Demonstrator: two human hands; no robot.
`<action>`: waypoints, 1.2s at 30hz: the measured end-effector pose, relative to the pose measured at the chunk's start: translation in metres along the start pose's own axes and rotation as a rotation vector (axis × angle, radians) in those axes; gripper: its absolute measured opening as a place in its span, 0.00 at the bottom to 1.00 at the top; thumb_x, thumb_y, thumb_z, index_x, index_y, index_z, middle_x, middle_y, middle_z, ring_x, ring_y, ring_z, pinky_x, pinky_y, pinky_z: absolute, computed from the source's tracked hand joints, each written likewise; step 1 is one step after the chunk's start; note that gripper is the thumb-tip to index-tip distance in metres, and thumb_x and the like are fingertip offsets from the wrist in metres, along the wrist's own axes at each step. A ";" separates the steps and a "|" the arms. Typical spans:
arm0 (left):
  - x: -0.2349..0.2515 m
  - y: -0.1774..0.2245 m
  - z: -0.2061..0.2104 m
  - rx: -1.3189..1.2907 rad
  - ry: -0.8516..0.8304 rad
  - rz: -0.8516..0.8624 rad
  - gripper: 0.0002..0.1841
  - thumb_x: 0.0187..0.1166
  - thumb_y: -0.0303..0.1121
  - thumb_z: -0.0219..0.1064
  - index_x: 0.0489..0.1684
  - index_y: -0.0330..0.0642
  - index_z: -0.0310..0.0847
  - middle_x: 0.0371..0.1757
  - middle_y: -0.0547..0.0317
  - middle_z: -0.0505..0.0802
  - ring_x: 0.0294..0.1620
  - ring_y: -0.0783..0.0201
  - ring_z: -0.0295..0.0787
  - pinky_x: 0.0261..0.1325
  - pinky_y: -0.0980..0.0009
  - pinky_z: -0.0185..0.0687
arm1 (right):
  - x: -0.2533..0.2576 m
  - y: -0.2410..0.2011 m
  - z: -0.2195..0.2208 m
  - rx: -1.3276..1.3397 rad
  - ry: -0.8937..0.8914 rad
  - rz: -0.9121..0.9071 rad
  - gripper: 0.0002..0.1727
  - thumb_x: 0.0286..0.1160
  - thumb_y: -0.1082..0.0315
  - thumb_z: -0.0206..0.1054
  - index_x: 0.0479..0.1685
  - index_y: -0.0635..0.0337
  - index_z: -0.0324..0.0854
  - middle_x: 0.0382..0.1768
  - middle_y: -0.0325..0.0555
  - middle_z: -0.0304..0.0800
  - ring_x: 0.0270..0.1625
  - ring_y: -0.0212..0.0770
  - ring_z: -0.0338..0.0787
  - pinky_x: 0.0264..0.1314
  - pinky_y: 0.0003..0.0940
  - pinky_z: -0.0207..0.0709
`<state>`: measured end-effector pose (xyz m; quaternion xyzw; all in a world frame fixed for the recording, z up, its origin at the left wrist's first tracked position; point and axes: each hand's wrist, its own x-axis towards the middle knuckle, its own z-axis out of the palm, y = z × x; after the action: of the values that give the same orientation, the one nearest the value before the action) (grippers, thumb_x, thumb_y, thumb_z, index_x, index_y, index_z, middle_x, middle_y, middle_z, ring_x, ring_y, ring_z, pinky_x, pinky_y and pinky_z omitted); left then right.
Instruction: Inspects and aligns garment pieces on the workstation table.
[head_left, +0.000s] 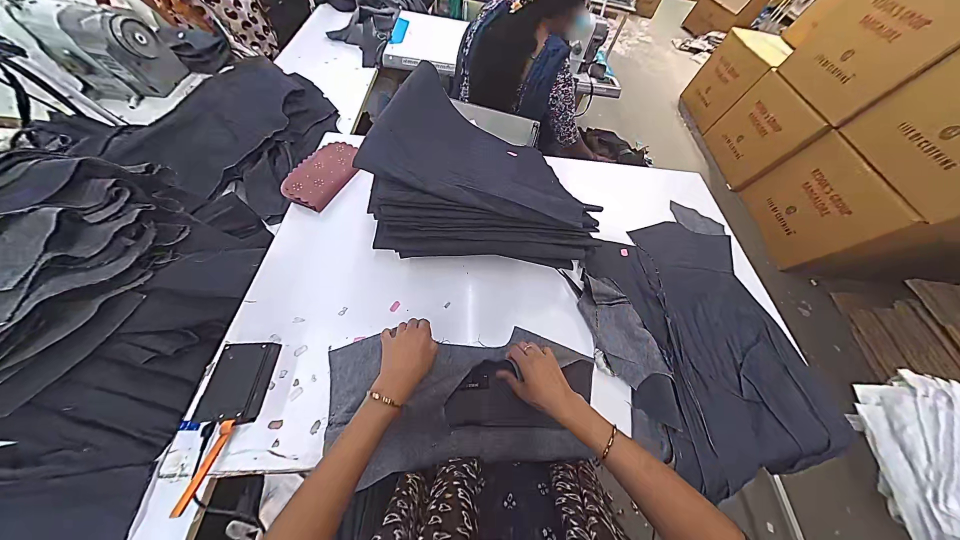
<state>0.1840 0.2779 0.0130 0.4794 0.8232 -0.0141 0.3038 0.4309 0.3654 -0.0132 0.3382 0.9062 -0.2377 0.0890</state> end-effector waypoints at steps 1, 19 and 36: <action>-0.009 0.002 0.008 -0.063 0.108 0.070 0.22 0.87 0.40 0.59 0.66 0.28 0.80 0.68 0.29 0.85 0.74 0.32 0.77 0.76 0.33 0.62 | 0.006 0.011 0.015 -0.029 0.223 -0.084 0.23 0.80 0.50 0.65 0.47 0.66 0.88 0.46 0.60 0.93 0.53 0.61 0.93 0.52 0.61 0.80; -0.067 -0.048 0.092 -0.116 0.488 0.470 0.22 0.74 0.51 0.67 0.57 0.48 0.91 0.57 0.40 0.92 0.60 0.35 0.89 0.62 0.35 0.79 | 0.072 0.034 0.018 -0.152 0.725 0.099 0.24 0.79 0.60 0.59 0.12 0.61 0.80 0.10 0.49 0.80 0.17 0.49 0.86 0.26 0.49 0.72; 0.036 -0.145 0.065 -0.048 0.597 0.162 0.53 0.74 0.79 0.34 0.93 0.49 0.58 0.92 0.54 0.66 0.94 0.45 0.53 0.87 0.28 0.31 | -0.032 0.017 0.061 -0.086 0.479 0.029 0.32 0.83 0.36 0.51 0.75 0.44 0.82 0.69 0.51 0.86 0.72 0.57 0.84 0.68 0.60 0.76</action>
<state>0.0866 0.2075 -0.0972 0.5190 0.8354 0.1709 0.0597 0.4658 0.3286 -0.0623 0.3937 0.9059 -0.1106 -0.1106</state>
